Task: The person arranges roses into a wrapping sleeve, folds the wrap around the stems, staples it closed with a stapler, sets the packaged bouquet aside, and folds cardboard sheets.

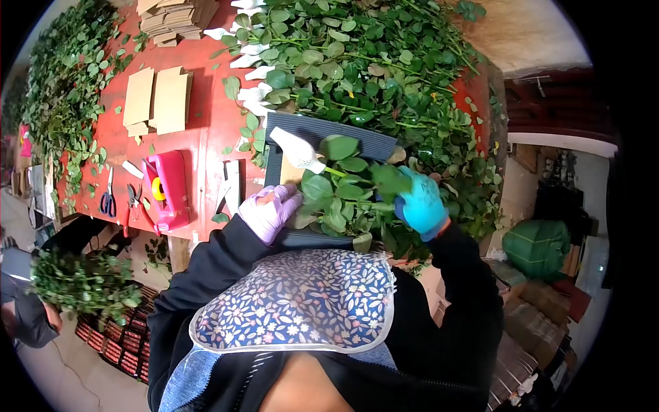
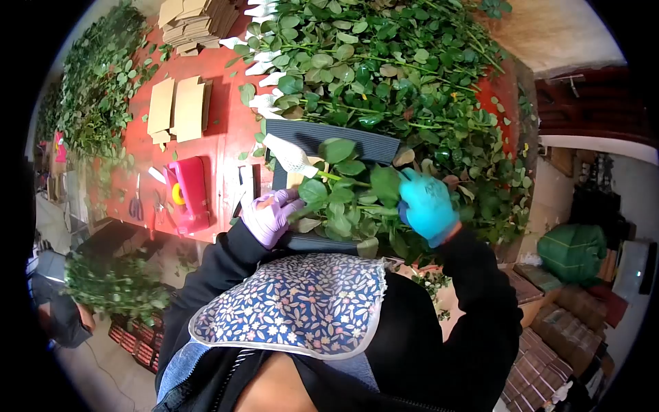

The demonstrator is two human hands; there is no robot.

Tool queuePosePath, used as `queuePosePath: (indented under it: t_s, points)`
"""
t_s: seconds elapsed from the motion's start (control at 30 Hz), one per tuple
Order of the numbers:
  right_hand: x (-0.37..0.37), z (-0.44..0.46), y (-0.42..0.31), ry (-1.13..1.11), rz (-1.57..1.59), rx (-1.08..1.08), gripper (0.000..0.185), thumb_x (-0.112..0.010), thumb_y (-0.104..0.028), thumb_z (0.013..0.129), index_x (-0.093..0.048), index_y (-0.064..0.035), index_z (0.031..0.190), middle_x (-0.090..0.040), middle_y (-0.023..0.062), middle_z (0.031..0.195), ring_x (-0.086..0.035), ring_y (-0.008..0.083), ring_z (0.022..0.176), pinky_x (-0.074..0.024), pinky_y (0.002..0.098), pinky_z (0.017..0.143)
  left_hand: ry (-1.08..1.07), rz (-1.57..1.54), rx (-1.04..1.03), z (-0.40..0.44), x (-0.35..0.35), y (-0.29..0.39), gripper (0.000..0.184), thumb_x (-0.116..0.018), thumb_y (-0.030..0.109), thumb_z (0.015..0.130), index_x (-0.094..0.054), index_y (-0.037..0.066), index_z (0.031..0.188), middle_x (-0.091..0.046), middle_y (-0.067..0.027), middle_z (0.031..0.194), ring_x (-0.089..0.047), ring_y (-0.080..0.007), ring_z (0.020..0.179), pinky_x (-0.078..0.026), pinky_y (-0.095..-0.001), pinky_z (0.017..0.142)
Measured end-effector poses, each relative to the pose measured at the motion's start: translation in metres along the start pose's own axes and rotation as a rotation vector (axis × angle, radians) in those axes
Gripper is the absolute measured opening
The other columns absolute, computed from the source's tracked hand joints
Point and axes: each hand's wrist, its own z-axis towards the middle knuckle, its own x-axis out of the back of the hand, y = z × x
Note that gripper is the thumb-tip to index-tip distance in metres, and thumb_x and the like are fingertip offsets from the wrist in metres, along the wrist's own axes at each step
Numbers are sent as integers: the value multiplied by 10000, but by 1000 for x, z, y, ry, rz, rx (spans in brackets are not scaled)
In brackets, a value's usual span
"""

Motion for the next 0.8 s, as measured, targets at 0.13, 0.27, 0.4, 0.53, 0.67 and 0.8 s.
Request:
queuePosePath:
  t_s: [0.13,0.27,0.4,0.53,0.67,0.8]
  points:
    - [21,0,-10,150,316,2,388,-758,-199,750,-656,-27,1083,-650,149,951,-634,346,850,-504,445,711,-64,81,-46,5,17,6,333,-617,83,791,-645,102,1122,-636,-63,1145,-630,-268,904,-560,-370,737]
    - [48,17,-25,177,345,178,285,-736,-208,849,-661,-28,1056,-644,112,818,-623,290,713,-489,391,646,12,78,-69,4,9,4,319,-617,72,770,-658,111,1084,-652,-57,1080,-630,-247,852,-556,-362,684]
    - [11,50,13,-806,876,-52,456,-623,-437,948,-639,15,1004,-608,98,789,-501,138,696,-443,344,654,44,117,-84,9,14,9,387,-684,88,708,-653,114,1092,-674,-71,1067,-657,-263,844,-560,-383,712]
    - [-26,61,45,-958,874,-178,478,-626,-438,944,-659,11,1105,-670,66,916,-554,156,791,-466,334,742,97,109,-98,3,8,3,393,-707,100,679,-656,142,1067,-662,-62,1135,-644,-257,830,-552,-375,698]
    - [-7,72,37,-1086,836,-232,513,-597,-421,964,-610,-35,1303,-684,109,1202,-611,164,1054,-468,314,936,44,102,-45,9,25,10,435,-741,111,622,-659,180,1043,-611,-74,1229,-610,-266,825,-535,-397,700]
    - [-37,70,52,-1019,874,-94,498,-586,-440,967,-647,-24,1234,-706,71,1086,-606,143,932,-482,314,839,-13,93,-70,25,37,13,475,-764,121,599,-647,156,1058,-592,-88,1179,-597,-281,852,-518,-398,737]
